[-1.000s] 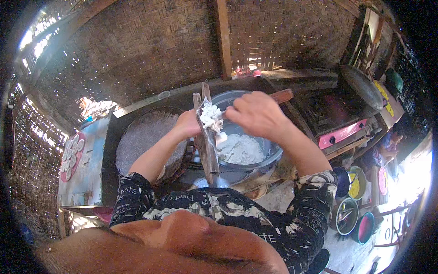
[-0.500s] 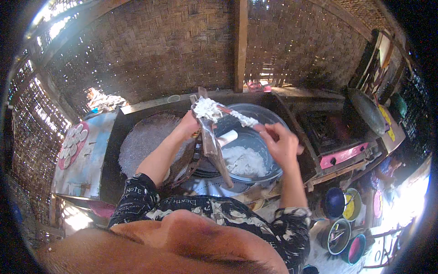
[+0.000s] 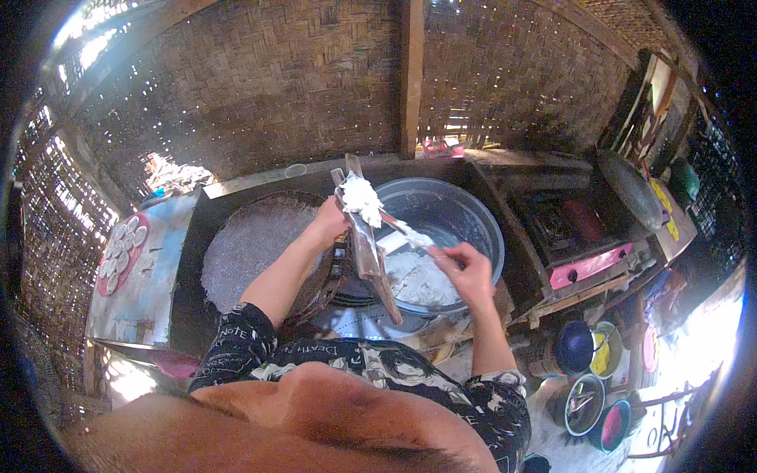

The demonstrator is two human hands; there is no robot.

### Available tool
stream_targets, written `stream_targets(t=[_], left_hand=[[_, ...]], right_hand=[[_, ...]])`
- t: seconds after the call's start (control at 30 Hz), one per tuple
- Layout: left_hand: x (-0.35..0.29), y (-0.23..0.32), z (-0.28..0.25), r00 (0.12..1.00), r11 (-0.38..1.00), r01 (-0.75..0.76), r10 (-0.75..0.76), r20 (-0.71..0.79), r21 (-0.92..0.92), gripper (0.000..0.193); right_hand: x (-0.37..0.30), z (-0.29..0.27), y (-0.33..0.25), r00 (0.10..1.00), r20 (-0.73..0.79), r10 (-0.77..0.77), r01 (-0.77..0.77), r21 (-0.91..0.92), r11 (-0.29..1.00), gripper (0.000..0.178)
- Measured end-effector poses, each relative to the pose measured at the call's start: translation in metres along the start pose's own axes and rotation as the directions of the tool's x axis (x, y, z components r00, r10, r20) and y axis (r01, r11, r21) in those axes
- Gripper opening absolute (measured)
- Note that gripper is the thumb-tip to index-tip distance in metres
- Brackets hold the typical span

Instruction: The person uses a wooden extruder to pipe white batter into circular shapes on a hot griddle. They repeatedly refill the extruder from a bowl and continue forming multiple cakes on the cooking surface.

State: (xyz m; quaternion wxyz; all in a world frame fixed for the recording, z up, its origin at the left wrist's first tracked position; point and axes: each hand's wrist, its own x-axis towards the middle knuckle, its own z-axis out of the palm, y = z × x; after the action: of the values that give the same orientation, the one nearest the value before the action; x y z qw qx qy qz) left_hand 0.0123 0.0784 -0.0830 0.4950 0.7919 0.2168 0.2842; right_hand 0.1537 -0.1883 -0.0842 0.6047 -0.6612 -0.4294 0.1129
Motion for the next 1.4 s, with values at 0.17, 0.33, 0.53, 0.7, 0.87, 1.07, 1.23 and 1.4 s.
stream_targets(t=[0.17, 0.33, 0.53, 0.7, 0.87, 1.07, 1.23, 1.4], left_hand=[[-0.011, 0.036, 0.026, 1.000, 0.937, -0.005, 0.006, -0.003, 0.348, 0.036], [0.001, 0.027, 0.023, 1.000, 0.941, 0.013, -0.021, 0.021, 0.339, 0.037], [0.027, -0.036, 0.017, 0.994, 0.995, -0.086, 0.082, 0.071, 0.046, 0.037], [-0.013, 0.053, 0.036, 0.989, 0.950, -0.106, 0.070, 0.130, 0.293, 0.037], [0.024, -0.033, 0.023, 0.996, 0.996, -0.024, 0.016, 0.088, 0.089, 0.034], [-0.002, 0.034, 0.007, 0.942, 0.867, 0.214, -0.062, 0.330, -0.450, 0.032], [-0.009, 0.042, 0.007, 0.941, 0.876, 0.119, 0.050, 0.334, -0.467, 0.051], [0.005, 0.012, -0.023, 0.952, 0.893, 0.073, 0.071, 0.298, -0.444, 0.040]], right_hand=[[0.018, 0.010, -0.020, 0.922, -0.351, -0.163, 0.121, -0.139, 0.983, 0.025], [0.011, 0.032, -0.035, 0.789, -0.129, -0.601, 0.406, -0.624, 0.667, 0.015], [0.000, 0.019, 0.001, 0.973, -0.140, -0.181, 0.169, -0.097, 0.981, 0.021], [0.023, 0.027, -0.020, 0.899, -0.291, -0.329, 0.134, -0.533, 0.836, 0.022], [0.002, 0.032, -0.021, 0.866, -0.177, -0.468, 0.361, -0.427, 0.829, 0.019], [0.015, 0.001, 0.006, 0.981, -0.192, -0.004, -0.019, -0.122, 0.992, 0.028], [0.024, 0.007, 0.012, 0.986, -0.164, -0.042, 0.010, -0.195, 0.981, 0.027], [0.009, -0.018, 0.033, 0.999, -0.015, 0.038, -0.036, 0.090, 0.995, 0.018]])
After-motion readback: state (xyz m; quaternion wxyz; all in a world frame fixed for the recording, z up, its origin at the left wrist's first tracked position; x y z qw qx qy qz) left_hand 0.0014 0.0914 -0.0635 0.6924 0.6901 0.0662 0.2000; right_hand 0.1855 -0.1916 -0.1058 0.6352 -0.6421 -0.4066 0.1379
